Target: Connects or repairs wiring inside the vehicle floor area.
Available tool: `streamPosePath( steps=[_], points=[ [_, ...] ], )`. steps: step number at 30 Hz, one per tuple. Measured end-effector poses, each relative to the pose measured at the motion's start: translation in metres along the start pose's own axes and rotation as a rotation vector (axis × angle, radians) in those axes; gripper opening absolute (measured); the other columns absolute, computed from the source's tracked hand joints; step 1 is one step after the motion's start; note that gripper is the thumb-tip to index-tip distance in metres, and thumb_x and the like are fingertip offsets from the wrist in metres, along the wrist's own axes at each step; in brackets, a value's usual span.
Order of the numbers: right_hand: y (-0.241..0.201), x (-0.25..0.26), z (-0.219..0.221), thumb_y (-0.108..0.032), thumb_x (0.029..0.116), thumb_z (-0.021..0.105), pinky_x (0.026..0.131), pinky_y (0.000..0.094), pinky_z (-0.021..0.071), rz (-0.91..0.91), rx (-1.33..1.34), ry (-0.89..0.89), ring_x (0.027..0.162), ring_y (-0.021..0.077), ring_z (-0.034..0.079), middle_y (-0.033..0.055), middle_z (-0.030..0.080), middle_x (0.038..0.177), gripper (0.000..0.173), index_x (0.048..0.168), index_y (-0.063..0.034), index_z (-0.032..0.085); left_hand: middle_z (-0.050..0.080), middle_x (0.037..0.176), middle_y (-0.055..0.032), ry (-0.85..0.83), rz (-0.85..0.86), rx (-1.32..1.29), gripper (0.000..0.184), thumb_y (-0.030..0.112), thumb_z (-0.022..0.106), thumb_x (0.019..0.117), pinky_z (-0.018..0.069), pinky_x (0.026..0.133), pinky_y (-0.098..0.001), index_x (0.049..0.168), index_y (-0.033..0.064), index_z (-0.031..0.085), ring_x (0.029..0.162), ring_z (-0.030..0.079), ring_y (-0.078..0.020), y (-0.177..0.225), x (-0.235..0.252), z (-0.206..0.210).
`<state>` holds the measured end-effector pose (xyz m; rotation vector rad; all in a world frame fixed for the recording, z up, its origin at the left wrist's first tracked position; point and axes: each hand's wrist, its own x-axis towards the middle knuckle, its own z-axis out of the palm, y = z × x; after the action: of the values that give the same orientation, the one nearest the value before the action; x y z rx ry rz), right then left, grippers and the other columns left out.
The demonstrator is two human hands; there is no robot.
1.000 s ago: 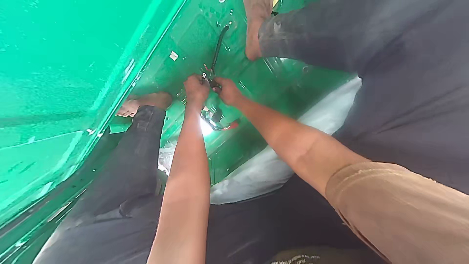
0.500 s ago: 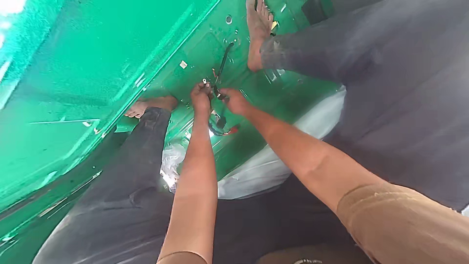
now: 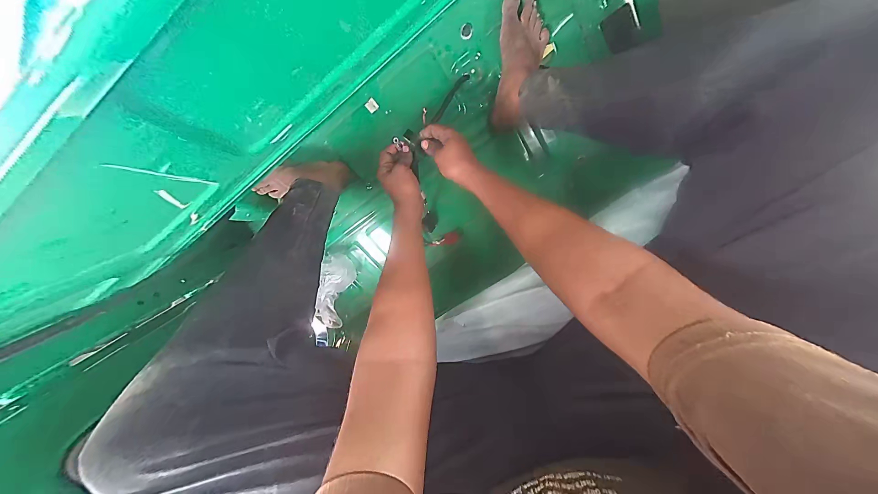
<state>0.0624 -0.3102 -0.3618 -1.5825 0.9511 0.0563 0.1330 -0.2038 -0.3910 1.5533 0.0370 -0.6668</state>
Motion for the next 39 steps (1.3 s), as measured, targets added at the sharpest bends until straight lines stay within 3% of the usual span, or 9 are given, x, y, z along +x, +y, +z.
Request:
streamPosePath(
  steps=[5, 8, 11, 14, 16, 18, 26, 33, 39],
  points=[
    [-0.007, 0.009, 0.02, -0.024, 0.0895, 0.081, 0.083, 0.0464, 0.0579, 0.249, 0.27, 0.207, 0.094, 0.0232, 0.068, 0.0107, 0.071, 0.102, 0.027, 0.108, -0.0062, 0.073, 0.067, 0.097, -0.0113, 0.017, 0.056, 0.023, 0.013, 0.003, 0.064, 0.0959, 0.0573, 0.083, -0.0369, 0.107, -0.0032, 0.065, 0.091, 0.066, -0.0193, -0.005, -0.001, 0.0],
    [-0.009, 0.014, 0.033, -0.034, 0.0782, 0.09, 0.085, 0.054, 0.057, 0.541, 0.358, 0.326, 0.103, 0.0312, 0.066, 0.016, 0.069, 0.108, 0.045, 0.109, -0.006, 0.072, 0.068, 0.094, -0.0106, -0.002, 0.056, 0.023, 0.011, 0.001, 0.066, 0.0938, 0.0576, 0.083, -0.0358, 0.105, -0.0032, 0.066, 0.089, 0.067, -0.0182, 0.0, -0.002, -0.001],
    [-0.007, 0.014, 0.043, -0.032, 0.0819, 0.087, 0.087, 0.0537, 0.056, 0.644, 0.51, 0.369, 0.11, 0.0311, 0.063, 0.0166, 0.065, 0.117, 0.049, 0.119, -0.0075, 0.068, 0.069, 0.093, -0.0106, -0.03, 0.049, 0.018, 0.011, -0.001, 0.065, 0.0937, 0.0578, 0.084, -0.0352, 0.104, -0.004, 0.066, 0.089, 0.067, -0.0179, 0.006, -0.005, -0.002],
    [0.002, 0.011, 0.048, -0.039, 0.0918, 0.078, 0.088, 0.0543, 0.0552, 0.588, 0.581, 0.321, 0.111, 0.0298, 0.063, 0.0141, 0.067, 0.119, 0.038, 0.117, -0.012, 0.07, 0.069, 0.094, -0.0106, -0.028, 0.002, 0.064, 0.014, 0.001, 0.063, 0.096, 0.0582, 0.084, -0.0354, 0.109, -0.0044, 0.065, 0.089, 0.068, -0.0178, 0.01, -0.003, -0.005],
    [0.009, 0.003, 0.046, -0.046, 0.1021, 0.062, 0.091, 0.0564, 0.0546, 0.514, 0.51, 0.208, 0.117, 0.0311, 0.063, 0.0144, 0.065, 0.128, 0.042, 0.128, -0.014, 0.068, 0.069, 0.096, -0.0111, -0.033, -0.023, 0.091, 0.017, 0.004, 0.062, 0.0986, 0.0588, 0.082, -0.0357, 0.113, -0.0044, 0.064, 0.09, 0.068, -0.0182, 0.009, 0.0, -0.007],
    [0.016, -0.005, 0.043, -0.038, 0.1074, 0.055, 0.087, 0.0549, 0.0561, 0.438, 0.455, 0.127, 0.114, 0.03, 0.064, 0.0135, 0.065, 0.127, 0.035, 0.129, -0.0131, 0.066, 0.069, 0.097, -0.011, -0.046, -0.029, 0.106, 0.018, 0.005, 0.062, 0.0993, 0.0587, 0.082, -0.0352, 0.114, -0.0038, 0.064, 0.09, 0.068, -0.0177, 0.009, 0.002, -0.008],
    [0.024, -0.011, 0.028, -0.019, 0.1051, 0.059, 0.086, 0.0504, 0.0571, 0.299, 0.314, 0.015, 0.108, 0.0248, 0.064, 0.0126, 0.066, 0.119, 0.021, 0.122, -0.0071, 0.063, 0.067, 0.097, -0.008, -0.151, 0.008, 0.15, 0.016, 0.007, 0.056, 0.1023, 0.0564, 0.082, -0.0334, 0.113, -0.0023, 0.062, 0.088, 0.065, -0.0147, 0.008, 0.002, -0.008],
    [-0.002, -0.02, 0.013, -0.023, 0.1065, 0.049, 0.091, 0.053, 0.0535, 0.208, -0.141, -0.061, 0.104, 0.0319, 0.066, 0.0209, 0.066, 0.114, 0.032, 0.125, 0.0017, 0.061, 0.067, 0.099, -0.0089, -0.176, 0.0, 0.234, 0.017, 0.007, 0.057, 0.1017, 0.0561, 0.084, -0.0323, 0.114, -0.0029, 0.063, 0.09, 0.065, -0.0131, 0.016, 0.002, -0.009],
    [-0.002, -0.038, -0.004, -0.026, 0.1067, 0.05, 0.088, 0.0507, 0.0547, 0.157, -0.118, -0.093, 0.101, 0.0281, 0.066, 0.0175, 0.067, 0.115, 0.031, 0.122, -0.0026, 0.064, 0.068, 0.104, -0.0118, -0.196, -0.03, 0.289, 0.023, 0.01, 0.054, 0.1027, 0.056, 0.088, -0.0358, 0.121, -0.0034, 0.061, 0.094, 0.066, -0.0157, 0.016, -0.004, -0.003]
  ],
)
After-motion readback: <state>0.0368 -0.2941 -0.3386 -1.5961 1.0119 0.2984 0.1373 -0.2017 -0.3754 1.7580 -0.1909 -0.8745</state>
